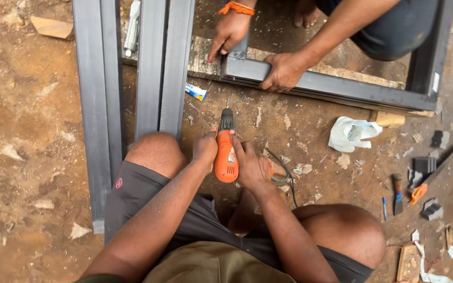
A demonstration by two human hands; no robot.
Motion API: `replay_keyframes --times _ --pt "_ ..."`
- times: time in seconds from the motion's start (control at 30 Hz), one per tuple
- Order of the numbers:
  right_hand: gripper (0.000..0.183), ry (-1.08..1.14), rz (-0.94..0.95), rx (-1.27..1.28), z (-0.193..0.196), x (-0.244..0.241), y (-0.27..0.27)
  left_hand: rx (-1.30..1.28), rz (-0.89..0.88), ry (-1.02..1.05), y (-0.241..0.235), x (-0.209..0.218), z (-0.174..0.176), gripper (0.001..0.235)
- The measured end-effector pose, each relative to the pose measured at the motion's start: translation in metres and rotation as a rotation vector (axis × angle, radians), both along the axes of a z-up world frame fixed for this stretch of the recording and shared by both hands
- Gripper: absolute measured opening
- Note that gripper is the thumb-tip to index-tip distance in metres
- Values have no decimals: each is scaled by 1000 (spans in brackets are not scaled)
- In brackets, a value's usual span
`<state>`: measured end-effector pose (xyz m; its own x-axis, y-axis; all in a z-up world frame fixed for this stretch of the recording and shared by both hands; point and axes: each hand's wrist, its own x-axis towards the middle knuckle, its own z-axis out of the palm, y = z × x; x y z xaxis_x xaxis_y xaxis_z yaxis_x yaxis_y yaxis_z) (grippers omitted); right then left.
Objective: The person uses a power drill to drive screws into a metal window frame, securing the corners and attaching a metal strip. Another person assists by holding the frame steady and handing over screws.
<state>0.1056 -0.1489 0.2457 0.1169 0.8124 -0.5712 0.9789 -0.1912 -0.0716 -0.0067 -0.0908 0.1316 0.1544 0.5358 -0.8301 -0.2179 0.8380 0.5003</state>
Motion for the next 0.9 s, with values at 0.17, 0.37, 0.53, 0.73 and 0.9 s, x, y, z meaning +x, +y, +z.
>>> replay_keyframes --times 0.17,0.37,0.53,0.73,0.9 --pt "103 61 -150 149 6 -1 -23 174 7 94 12 18 -22 30" --pt "103 199 -221 411 12 13 -40 316 3 -64 21 15 -9 30" --pt "97 280 -370 382 12 12 -39 128 -39 -131 24 10 2 28" --pt "101 531 -468 498 21 10 -37 150 -56 -117 26 13 -13 26" --pt "102 551 -493 517 24 13 -36 303 -202 79 22 14 -23 28"
